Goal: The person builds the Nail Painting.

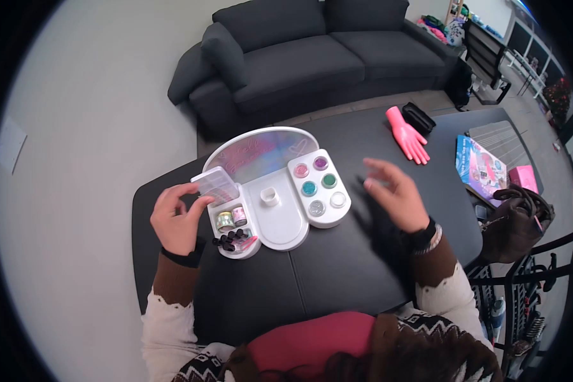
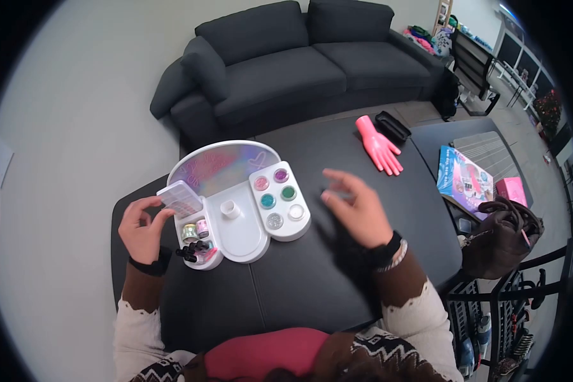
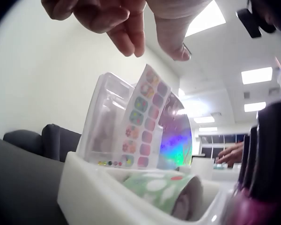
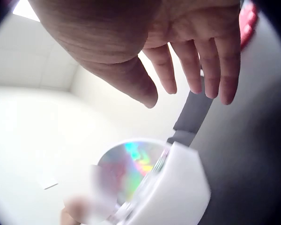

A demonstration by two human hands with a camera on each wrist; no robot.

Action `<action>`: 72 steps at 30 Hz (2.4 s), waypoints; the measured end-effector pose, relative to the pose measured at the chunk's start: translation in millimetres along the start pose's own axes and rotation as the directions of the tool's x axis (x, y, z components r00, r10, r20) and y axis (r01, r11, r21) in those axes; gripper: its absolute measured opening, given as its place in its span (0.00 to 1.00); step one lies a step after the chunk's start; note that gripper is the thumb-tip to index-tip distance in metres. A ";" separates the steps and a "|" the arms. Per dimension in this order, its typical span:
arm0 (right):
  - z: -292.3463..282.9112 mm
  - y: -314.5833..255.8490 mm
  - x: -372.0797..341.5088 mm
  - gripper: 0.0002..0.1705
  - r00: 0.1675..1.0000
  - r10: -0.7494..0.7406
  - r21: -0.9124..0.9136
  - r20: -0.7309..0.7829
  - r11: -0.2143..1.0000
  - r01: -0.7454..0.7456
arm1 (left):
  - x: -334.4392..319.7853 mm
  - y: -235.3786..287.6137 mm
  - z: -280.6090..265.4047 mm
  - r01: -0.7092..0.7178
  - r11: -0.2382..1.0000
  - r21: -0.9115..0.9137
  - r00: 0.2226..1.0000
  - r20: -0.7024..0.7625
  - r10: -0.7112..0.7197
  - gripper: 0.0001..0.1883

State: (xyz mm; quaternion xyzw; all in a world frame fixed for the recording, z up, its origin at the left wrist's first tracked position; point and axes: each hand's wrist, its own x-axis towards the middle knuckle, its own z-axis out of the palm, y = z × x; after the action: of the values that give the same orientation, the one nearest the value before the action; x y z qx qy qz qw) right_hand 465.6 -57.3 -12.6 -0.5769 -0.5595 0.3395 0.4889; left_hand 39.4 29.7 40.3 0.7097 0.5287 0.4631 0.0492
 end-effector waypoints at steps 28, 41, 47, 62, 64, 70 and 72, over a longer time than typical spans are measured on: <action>61.9 -83.2 -11.1 0.50 0.989 0.052 0.416 0.137 0.903 -0.105 | -65.6 -38.5 9.3 0.642 0.404 -0.652 0.741 0.392 -0.546 0.28; 154.6 -82.3 -18.8 0.46 0.941 -0.332 -0.634 0.063 0.715 0.295 | -72.1 -43.3 9.5 0.647 0.394 -0.653 0.745 0.430 -0.511 0.22; 174.2 -69.5 -11.1 0.47 0.936 -0.349 -0.786 0.054 0.563 0.256 | -73.6 -43.6 11.9 0.644 0.388 -0.660 0.742 0.416 -0.526 0.21; 177.7 -75.7 -11.4 0.46 0.910 -0.398 -0.815 0.116 0.486 0.317 | -75.4 -38.9 9.0 0.625 0.434 -0.649 0.768 0.410 -0.493 0.24; 178.6 -72.5 -11.9 0.46 0.909 -0.403 -0.825 0.102 0.477 0.304 | -76.4 -36.4 5.4 0.618 0.446 -0.647 0.779 0.427 -0.460 0.25; 177.1 -78.4 0.2 0.48 0.958 -0.281 -0.842 0.067 0.499 0.205 | -76.4 -46.7 5.8 0.584 0.417 -0.696 0.811 0.521 -0.266 0.35; 172.5 -70.9 -8.5 0.49 0.967 -0.243 -0.831 0.073 0.522 0.194 | -88.1 -51.4 4.4 0.581 0.423 -0.696 0.809 0.550 -0.208 0.39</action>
State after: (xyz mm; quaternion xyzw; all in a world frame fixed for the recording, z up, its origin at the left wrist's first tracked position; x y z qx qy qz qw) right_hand 280.2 -41.2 2.7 -0.6729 -0.7077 -0.0448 0.2108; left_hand 5.3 -16.1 -44.2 0.5217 0.3723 0.4845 0.5953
